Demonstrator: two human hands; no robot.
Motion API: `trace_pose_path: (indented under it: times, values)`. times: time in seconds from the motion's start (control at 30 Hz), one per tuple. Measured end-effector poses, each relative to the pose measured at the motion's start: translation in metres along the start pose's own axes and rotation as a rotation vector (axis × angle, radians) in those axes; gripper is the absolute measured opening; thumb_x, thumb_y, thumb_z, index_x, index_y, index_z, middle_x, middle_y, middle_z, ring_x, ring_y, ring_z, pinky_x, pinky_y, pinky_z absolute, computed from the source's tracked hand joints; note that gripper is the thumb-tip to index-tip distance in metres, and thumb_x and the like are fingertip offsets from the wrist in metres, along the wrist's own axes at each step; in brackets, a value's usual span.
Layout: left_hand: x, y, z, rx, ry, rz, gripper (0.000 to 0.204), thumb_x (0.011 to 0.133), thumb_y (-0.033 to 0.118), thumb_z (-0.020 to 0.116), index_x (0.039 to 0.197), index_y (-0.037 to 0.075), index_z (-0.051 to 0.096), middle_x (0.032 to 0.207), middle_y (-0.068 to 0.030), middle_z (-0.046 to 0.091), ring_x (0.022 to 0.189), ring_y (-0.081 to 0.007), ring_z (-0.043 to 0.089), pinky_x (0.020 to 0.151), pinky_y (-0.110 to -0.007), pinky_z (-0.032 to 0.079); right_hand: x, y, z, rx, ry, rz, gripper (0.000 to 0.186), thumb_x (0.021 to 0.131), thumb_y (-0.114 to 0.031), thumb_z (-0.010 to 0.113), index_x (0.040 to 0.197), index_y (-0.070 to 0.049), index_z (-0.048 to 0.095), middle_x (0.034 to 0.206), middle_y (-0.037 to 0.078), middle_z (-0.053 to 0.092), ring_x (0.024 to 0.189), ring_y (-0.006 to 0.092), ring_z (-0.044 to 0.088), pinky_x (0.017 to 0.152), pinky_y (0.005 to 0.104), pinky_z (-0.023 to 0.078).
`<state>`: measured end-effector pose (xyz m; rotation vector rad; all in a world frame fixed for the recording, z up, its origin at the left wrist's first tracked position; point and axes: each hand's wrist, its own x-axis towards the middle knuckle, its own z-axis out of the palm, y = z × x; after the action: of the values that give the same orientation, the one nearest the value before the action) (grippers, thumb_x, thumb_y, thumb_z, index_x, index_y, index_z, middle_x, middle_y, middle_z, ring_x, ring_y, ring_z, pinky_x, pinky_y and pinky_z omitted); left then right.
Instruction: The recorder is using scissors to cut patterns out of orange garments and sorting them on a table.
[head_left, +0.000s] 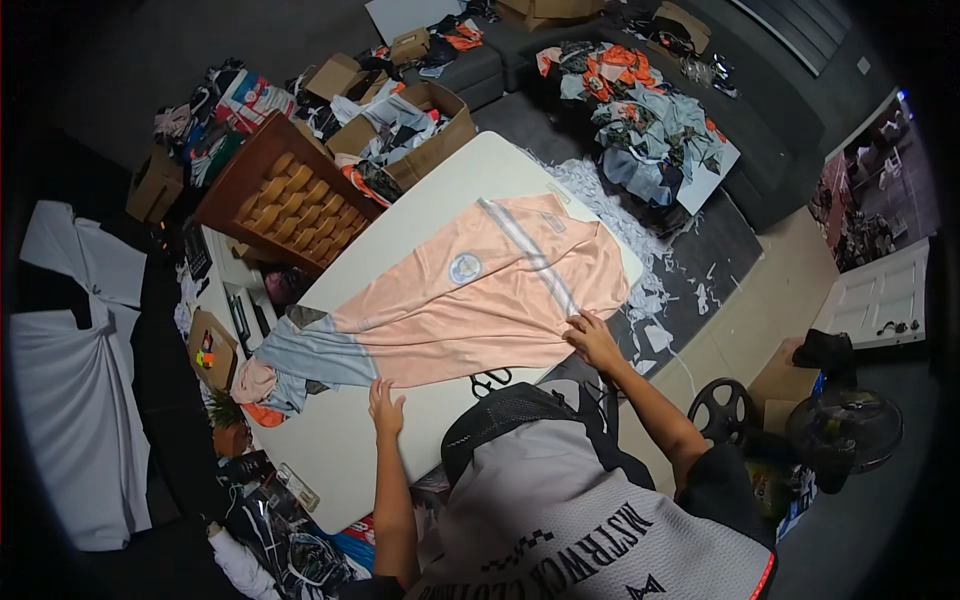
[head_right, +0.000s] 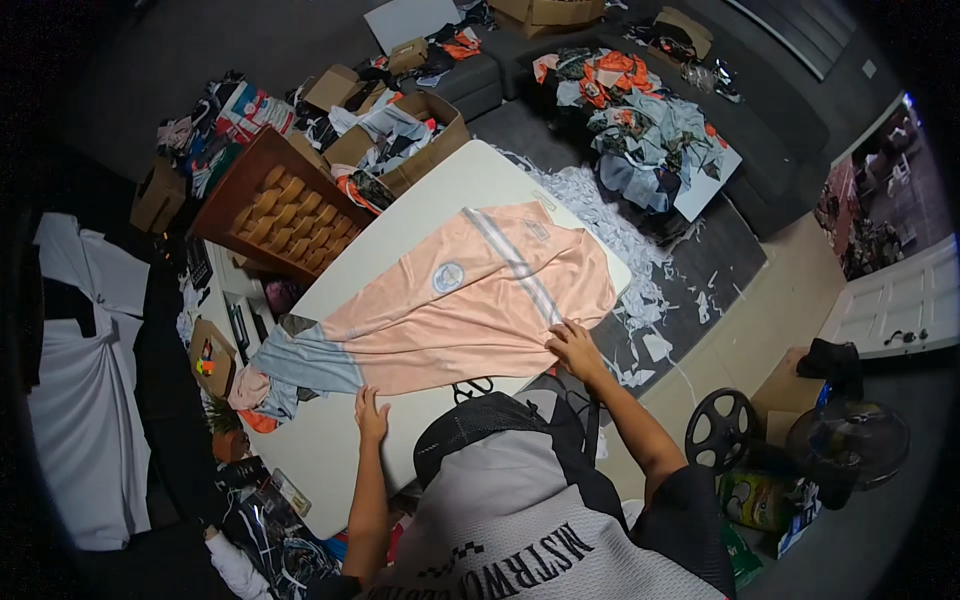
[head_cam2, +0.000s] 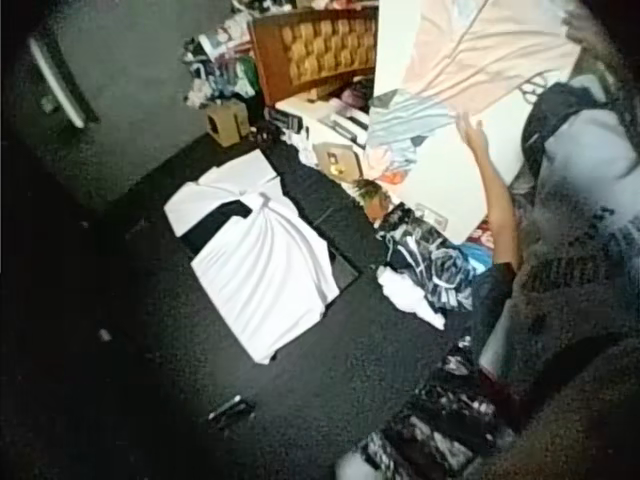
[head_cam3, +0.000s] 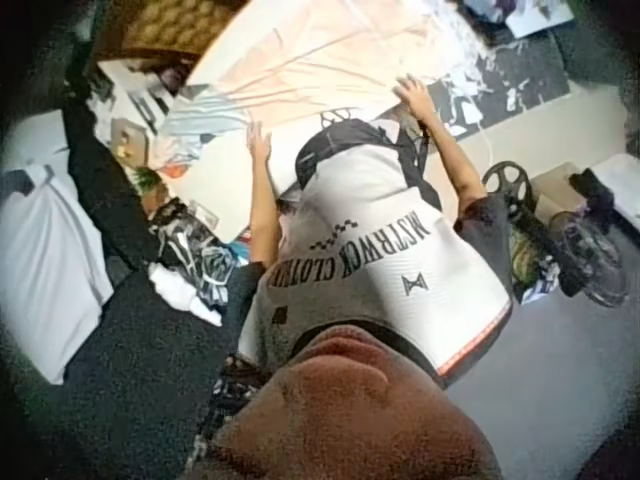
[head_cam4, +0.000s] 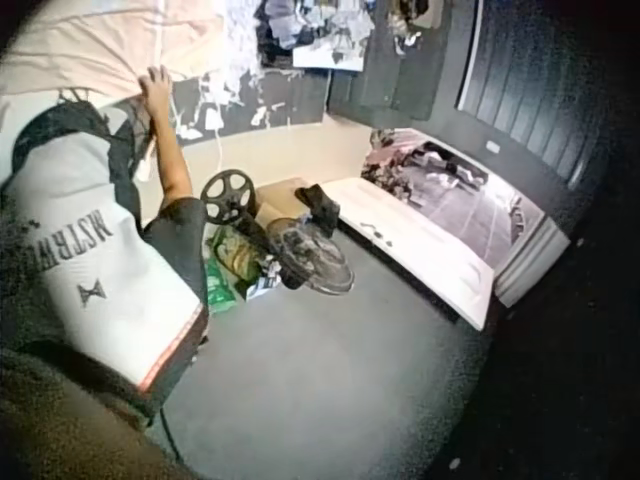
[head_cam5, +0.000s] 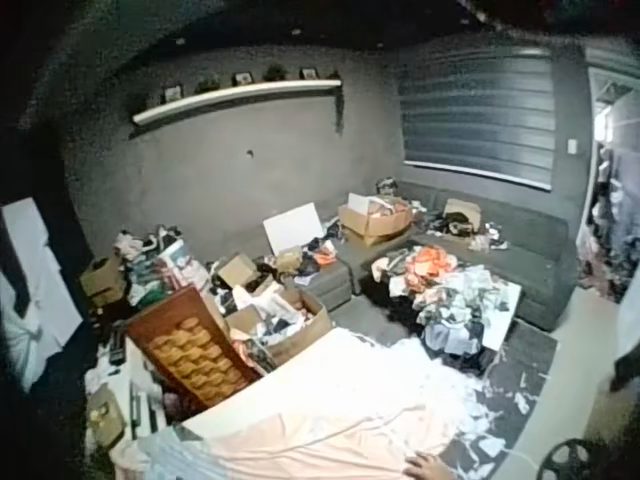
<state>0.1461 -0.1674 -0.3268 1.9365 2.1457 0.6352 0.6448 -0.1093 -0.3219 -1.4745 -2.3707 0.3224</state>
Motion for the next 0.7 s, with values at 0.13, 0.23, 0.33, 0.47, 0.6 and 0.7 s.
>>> trace_pose_path:
  times: [0.13, 0.23, 0.33, 0.47, 0.6, 0.7]
  values:
    - [-0.010, -0.015, 0.005, 0.078, -0.005, -0.127, 0.019, 0.085, 0.014, 0.057, 0.103, 0.012, 0.056, 0.120, -0.0064, 0.049, 0.107, -0.0287, 0.048, 0.090, -0.043, 0.036, -0.003, 0.022, -0.007, 0.033, 0.002, 0.004, 0.029, 0.075, -0.012, 0.065, 0.104, -0.015, 0.059, 0.122, 0.006, 0.053, 0.119, 0.0313, 0.045, 0.098, 0.0404, 0.037]
    - [-0.005, -0.013, 0.001, 0.054, -0.074, -0.136, 0.019, 0.086, 0.012, 0.055, 0.105, 0.011, 0.055, 0.114, -0.0056, 0.052, 0.104, -0.0281, 0.050, 0.092, -0.042, 0.035, -0.007, 0.031, -0.010, 0.081, 0.041, 0.068, 0.025, 0.077, -0.010, 0.062, 0.102, -0.013, 0.059, 0.117, 0.007, 0.055, 0.112, 0.0307, 0.049, 0.095, 0.0393, 0.039]
    - [-0.001, -0.019, -0.015, -0.018, -0.146, -0.167, 0.019, 0.087, 0.013, 0.054, 0.106, 0.012, 0.055, 0.113, -0.0011, 0.053, 0.105, -0.0264, 0.049, 0.090, -0.040, 0.035, -0.004, 0.033, -0.016, 0.205, 0.186, 0.253, 0.021, 0.080, -0.009, 0.060, 0.101, -0.010, 0.058, 0.108, 0.009, 0.058, 0.100, 0.0309, 0.053, 0.089, 0.0381, 0.041]
    - [-0.016, -0.009, -0.010, 0.025, -0.106, -0.096, 0.035, 0.085, 0.014, 0.059, 0.120, 0.015, 0.053, 0.116, -0.0041, 0.050, 0.106, -0.0270, 0.048, 0.093, -0.041, 0.036, 0.042, 0.020, -0.037, 0.415, 0.500, 0.378, 0.018, 0.085, -0.006, 0.055, 0.102, -0.004, 0.054, 0.091, 0.009, 0.056, 0.080, 0.0235, 0.054, 0.076, 0.0306, 0.043]
    - [-0.010, 0.009, -0.002, 0.150, -0.098, -0.196, 0.048, 0.083, 0.016, 0.064, 0.129, 0.018, 0.050, 0.119, -0.0067, 0.047, 0.106, -0.0277, 0.048, 0.094, -0.042, 0.038, 0.107, -0.001, -0.074, 0.694, 0.658, 0.454, 0.017, 0.088, -0.005, 0.051, 0.105, -0.001, 0.051, 0.086, 0.005, 0.053, 0.075, 0.0153, 0.049, 0.071, 0.0253, 0.041]
    - [-0.002, 0.010, 0.011, 0.189, -0.079, -0.241, 0.042, 0.082, 0.014, 0.064, 0.122, 0.016, 0.053, 0.122, -0.0079, 0.046, 0.108, -0.0298, 0.048, 0.092, -0.043, 0.040, 0.146, -0.023, -0.103, 0.908, 0.810, 0.416, 0.011, 0.090, -0.011, 0.052, 0.095, -0.001, 0.054, 0.079, 0.004, 0.054, 0.067, 0.0110, 0.044, 0.061, 0.0254, 0.038]
